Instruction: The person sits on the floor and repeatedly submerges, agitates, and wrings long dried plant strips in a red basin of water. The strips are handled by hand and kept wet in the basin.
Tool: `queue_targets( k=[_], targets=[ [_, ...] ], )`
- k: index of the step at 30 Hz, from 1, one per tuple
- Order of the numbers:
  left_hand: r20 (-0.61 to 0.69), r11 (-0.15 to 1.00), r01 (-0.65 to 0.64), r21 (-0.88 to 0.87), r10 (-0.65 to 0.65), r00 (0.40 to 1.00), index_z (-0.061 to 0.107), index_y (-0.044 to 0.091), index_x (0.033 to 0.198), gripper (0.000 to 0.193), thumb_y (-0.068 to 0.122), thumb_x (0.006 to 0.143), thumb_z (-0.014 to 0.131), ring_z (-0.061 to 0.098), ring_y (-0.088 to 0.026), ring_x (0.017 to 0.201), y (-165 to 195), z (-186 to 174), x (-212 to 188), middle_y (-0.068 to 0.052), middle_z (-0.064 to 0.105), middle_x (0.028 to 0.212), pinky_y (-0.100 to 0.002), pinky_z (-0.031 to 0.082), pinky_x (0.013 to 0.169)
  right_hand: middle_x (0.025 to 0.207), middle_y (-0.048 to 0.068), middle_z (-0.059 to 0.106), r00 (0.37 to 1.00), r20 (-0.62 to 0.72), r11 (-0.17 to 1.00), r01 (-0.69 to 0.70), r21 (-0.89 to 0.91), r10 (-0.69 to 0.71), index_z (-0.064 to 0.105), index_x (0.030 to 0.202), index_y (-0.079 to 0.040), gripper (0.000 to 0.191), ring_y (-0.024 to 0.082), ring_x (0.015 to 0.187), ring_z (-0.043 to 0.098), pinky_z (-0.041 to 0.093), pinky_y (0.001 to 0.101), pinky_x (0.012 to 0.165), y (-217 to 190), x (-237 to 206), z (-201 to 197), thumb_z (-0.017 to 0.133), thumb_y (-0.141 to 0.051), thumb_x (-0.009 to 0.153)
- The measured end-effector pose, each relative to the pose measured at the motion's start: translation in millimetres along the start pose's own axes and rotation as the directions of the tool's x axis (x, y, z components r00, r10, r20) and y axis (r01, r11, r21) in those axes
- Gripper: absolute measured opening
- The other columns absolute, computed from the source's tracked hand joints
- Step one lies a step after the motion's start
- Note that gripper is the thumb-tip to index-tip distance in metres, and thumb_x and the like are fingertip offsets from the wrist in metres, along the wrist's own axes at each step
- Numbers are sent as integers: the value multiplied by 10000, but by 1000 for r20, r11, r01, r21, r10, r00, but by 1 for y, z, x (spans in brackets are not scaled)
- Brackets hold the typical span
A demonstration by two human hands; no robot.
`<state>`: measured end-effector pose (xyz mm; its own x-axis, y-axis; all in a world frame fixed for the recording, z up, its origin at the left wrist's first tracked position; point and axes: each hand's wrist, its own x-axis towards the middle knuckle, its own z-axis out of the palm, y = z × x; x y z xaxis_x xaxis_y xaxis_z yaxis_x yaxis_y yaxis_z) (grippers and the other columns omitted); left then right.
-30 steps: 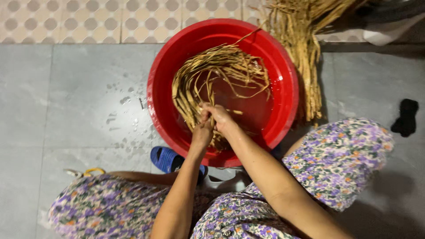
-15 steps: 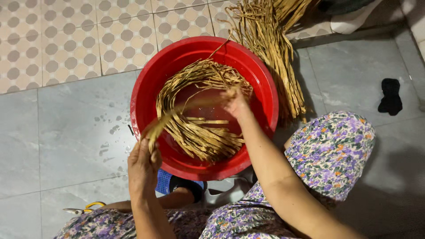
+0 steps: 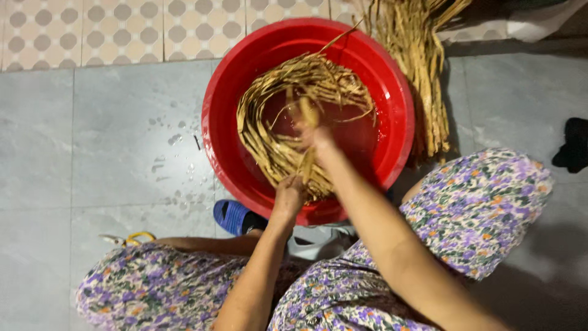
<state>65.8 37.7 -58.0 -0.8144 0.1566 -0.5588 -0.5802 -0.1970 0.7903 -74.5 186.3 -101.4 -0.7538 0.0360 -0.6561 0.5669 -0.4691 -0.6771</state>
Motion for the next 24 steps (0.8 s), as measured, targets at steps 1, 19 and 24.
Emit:
queue_targets(
  k=[1,19,24],
  targets=[
    [71,997,0,-74,5,997,619,63,940,240,237,1072,520,396,-91,526,16,5,-15,47,487,660,-270,302,459,1023,144,656,998,-49,997,42,66,-39,604,1280,-35,368,98,501,497,524,270,451,-9,10,-17,677,-4,921],
    [30,481,-527,701,718,695,580,-85,1301,407,277,1181,437,635,-497,1044,-4,-34,55,-336,625,1186,-518,506,892,1510,261,493,880,456,897,303,-322,-133,376,1482,65,568,154,1228,598,487,258,1001,66,-26,42,701,-231,1123],
    [101,752,-268,602,262,960,680,14,1015,426,342,1147,442,617,-295,778,2,15,-8,-162,655,839,-441,494,702,1260,138,703,998,-36,939,-54,-339,45,667,1262,-76,328,113,684,609,525,226,567,17,3,-14,591,-95,943]
  ],
)
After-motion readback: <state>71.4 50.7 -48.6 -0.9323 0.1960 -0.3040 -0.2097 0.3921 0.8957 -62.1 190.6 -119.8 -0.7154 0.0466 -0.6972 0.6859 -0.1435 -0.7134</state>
